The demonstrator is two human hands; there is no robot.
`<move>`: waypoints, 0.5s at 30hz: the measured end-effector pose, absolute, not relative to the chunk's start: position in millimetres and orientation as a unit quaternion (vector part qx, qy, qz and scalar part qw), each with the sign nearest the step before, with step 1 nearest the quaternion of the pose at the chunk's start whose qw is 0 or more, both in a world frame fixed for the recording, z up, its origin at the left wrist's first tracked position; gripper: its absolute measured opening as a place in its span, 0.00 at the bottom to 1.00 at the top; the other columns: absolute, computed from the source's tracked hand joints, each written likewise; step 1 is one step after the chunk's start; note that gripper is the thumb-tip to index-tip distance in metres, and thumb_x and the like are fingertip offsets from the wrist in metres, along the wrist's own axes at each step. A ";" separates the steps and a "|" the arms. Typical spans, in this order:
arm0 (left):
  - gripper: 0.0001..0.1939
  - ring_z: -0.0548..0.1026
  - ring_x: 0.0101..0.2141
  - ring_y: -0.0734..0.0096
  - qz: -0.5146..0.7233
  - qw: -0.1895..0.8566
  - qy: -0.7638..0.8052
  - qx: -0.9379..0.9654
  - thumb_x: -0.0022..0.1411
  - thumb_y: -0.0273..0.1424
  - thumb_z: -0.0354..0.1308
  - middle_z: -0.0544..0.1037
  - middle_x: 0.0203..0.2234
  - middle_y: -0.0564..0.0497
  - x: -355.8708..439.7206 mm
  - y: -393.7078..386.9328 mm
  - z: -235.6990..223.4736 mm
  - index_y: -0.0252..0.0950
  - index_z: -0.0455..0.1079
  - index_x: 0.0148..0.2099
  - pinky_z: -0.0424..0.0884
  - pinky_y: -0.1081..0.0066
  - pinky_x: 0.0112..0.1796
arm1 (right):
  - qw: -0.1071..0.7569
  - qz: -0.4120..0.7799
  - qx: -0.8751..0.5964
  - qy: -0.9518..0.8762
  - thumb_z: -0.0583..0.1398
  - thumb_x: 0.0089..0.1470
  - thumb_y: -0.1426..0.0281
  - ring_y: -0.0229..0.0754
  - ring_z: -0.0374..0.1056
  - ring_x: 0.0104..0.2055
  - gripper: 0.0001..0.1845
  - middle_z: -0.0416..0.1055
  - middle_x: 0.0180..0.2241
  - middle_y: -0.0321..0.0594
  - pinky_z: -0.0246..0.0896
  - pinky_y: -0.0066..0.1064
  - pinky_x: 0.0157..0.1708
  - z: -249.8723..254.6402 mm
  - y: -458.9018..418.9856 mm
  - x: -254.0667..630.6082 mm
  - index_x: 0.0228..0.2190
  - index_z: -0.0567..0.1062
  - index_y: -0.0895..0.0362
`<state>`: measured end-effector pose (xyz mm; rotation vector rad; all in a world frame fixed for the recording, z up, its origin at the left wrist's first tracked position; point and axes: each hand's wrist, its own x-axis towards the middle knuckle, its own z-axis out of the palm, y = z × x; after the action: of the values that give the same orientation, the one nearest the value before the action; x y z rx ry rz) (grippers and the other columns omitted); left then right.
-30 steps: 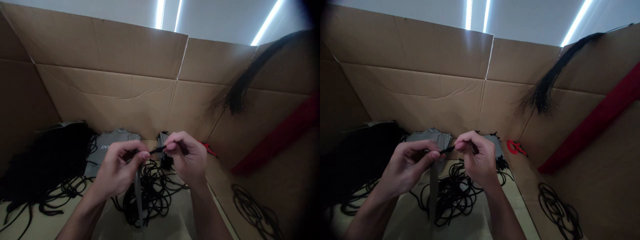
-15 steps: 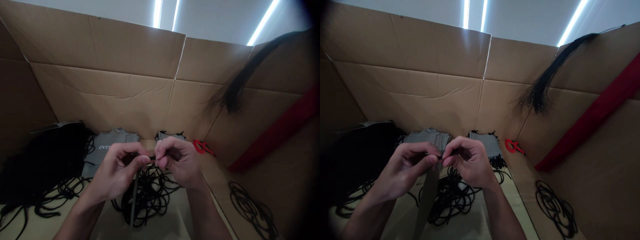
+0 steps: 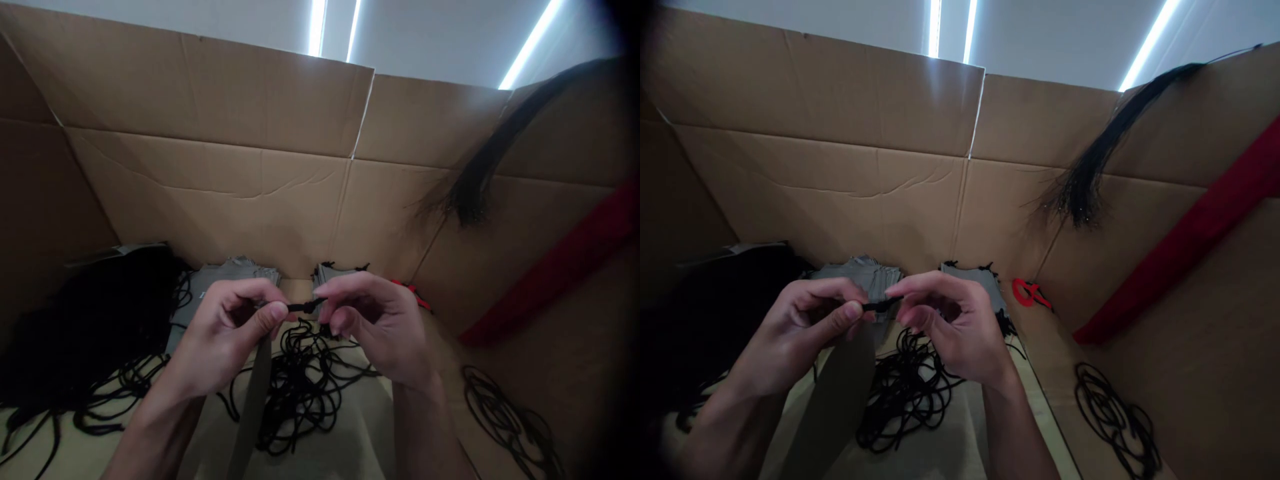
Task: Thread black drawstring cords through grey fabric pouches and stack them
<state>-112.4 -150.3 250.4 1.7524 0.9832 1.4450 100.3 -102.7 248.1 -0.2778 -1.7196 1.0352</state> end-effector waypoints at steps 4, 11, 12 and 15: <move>0.12 0.67 0.21 0.77 0.544 0.338 0.380 0.667 0.66 0.33 0.65 0.72 0.18 0.54 -112.7 -150.2 251.4 0.34 0.78 0.30 0.61 0.79 0.22 | 0.567 0.281 -0.152 -0.759 0.70 0.60 0.75 0.32 0.76 0.32 0.14 0.81 0.32 0.30 0.73 0.23 0.36 250.1 -103.2 102.6 0.46 0.85 0.46; 0.13 0.66 0.20 0.78 0.531 0.355 0.376 0.671 0.67 0.33 0.64 0.71 0.17 0.55 -111.0 -149.5 252.7 0.33 0.79 0.30 0.59 0.79 0.21 | 0.595 0.122 -0.133 -0.783 0.66 0.62 0.81 0.31 0.76 0.31 0.12 0.82 0.31 0.31 0.73 0.22 0.34 248.2 -102.3 96.7 0.40 0.84 0.51; 0.13 0.66 0.20 0.78 0.529 0.361 0.375 0.671 0.67 0.33 0.64 0.72 0.17 0.55 -111.2 -149.2 252.8 0.33 0.79 0.30 0.59 0.79 0.21 | 0.593 0.112 -0.135 -0.786 0.66 0.62 0.81 0.32 0.76 0.31 0.12 0.82 0.32 0.31 0.73 0.23 0.34 248.7 -102.5 96.6 0.41 0.84 0.51; 0.12 0.66 0.20 0.78 0.527 0.366 0.378 0.668 0.67 0.34 0.65 0.71 0.17 0.55 -111.4 -148.7 253.2 0.33 0.79 0.31 0.59 0.79 0.21 | 0.577 0.112 -0.144 -0.796 0.65 0.63 0.80 0.32 0.76 0.32 0.11 0.82 0.33 0.32 0.72 0.24 0.34 250.3 -103.3 97.6 0.40 0.82 0.52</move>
<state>-111.4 -148.7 253.2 1.7161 0.9719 1.3543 97.6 -103.3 250.3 -0.3379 -1.8642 0.2620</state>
